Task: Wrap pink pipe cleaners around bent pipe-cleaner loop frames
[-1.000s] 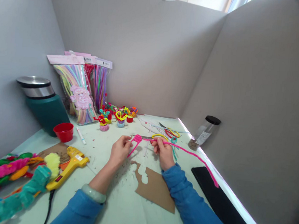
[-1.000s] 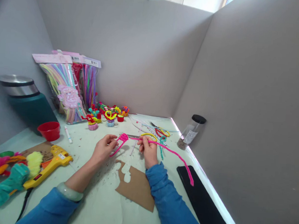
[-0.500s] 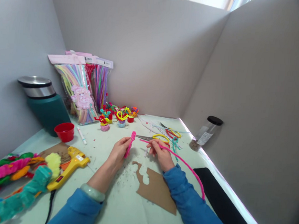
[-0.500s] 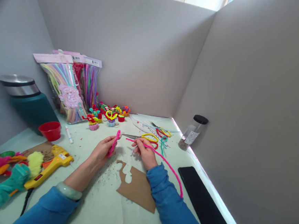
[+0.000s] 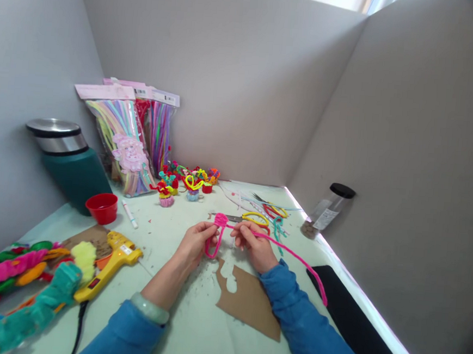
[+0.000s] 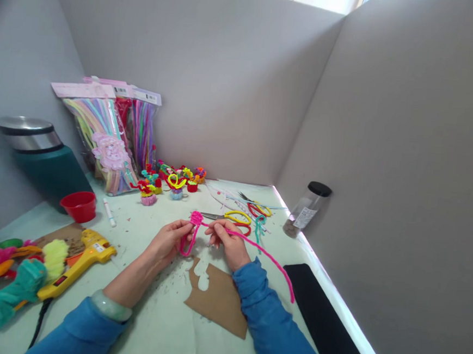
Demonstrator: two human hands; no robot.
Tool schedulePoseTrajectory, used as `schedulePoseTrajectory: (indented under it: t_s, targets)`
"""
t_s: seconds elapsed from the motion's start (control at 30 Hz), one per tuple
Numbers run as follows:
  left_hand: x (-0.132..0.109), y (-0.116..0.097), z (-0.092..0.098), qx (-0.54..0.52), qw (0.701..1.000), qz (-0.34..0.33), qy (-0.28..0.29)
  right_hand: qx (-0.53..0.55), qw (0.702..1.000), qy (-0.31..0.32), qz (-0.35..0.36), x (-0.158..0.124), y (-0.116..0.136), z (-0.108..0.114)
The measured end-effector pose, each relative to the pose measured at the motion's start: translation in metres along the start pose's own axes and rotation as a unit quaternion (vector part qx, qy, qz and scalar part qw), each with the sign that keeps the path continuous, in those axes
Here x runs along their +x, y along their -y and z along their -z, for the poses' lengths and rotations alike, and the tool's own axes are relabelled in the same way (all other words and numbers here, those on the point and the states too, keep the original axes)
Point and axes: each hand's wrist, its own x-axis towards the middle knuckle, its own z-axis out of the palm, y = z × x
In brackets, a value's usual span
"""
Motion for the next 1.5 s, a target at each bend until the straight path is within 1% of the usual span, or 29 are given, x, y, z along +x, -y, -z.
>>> schedulePoseTrajectory:
  t_s: [0.17, 0.33, 0.43, 0.57, 0.63, 0.73, 0.83, 0.93, 1.03, 1.13, 1.23, 1.3, 1.4, 1.5]
  targets:
    - [0.003, 0.004, 0.002, 0.012, 1.0, -0.007, -0.018, 0.006, 1.0, 0.025, -0.007, -0.001, -0.001, 0.0]
    - [0.002, 0.001, 0.002, -0.013, 1.0, -0.001, -0.001, 0.007, 0.999, 0.029, -0.017, -0.001, -0.001, 0.001]
    - [0.001, 0.001, 0.002, -0.004, 1.0, 0.009, 0.01, 0.004, 0.999, 0.026, -0.019, -0.001, 0.0, 0.001]
    - [0.0, 0.006, -0.002, 0.048, 0.998, -0.007, 0.027, -0.05, 0.998, 0.004, -0.029, -0.001, 0.002, -0.004]
    - [-0.001, 0.008, -0.004, 0.072, 0.997, -0.016, 0.03, -0.091, 0.996, -0.013, -0.022, -0.002, 0.003, -0.007]
    - [-0.002, 0.009, -0.006, 0.095, 0.995, -0.014, 0.025, -0.137, 0.99, -0.036, 0.0, -0.002, 0.002, -0.008]
    - [-0.002, 0.01, -0.005, 0.099, 0.995, -0.006, 0.03, -0.16, 0.986, -0.04, 0.01, -0.002, 0.0, -0.008]
    - [-0.001, 0.01, -0.003, 0.093, 0.995, -0.011, 0.032, -0.163, 0.986, -0.041, 0.006, -0.002, 0.0, -0.008]
    - [-0.002, 0.01, -0.004, 0.092, 0.995, -0.013, 0.038, -0.164, 0.985, -0.055, 0.009, -0.002, 0.0, -0.009]
    - [-0.003, 0.009, -0.006, 0.097, 0.995, -0.004, 0.035, -0.164, 0.984, -0.068, 0.023, -0.002, 0.002, -0.01]
    - [-0.005, 0.007, -0.008, 0.089, 0.996, 0.005, 0.024, -0.151, 0.985, -0.081, 0.022, -0.001, 0.002, -0.009]
    - [-0.006, 0.006, -0.008, 0.088, 0.996, 0.007, 0.033, -0.139, 0.986, -0.092, 0.016, 0.0, 0.002, -0.009]
    - [-0.006, 0.007, -0.009, 0.115, 0.992, 0.006, 0.056, -0.137, 0.986, -0.096, 0.016, 0.0, 0.0, -0.008]
    - [-0.007, 0.008, -0.01, 0.133, 0.99, 0.004, 0.038, -0.145, 0.985, -0.087, 0.025, 0.001, -0.002, -0.007]
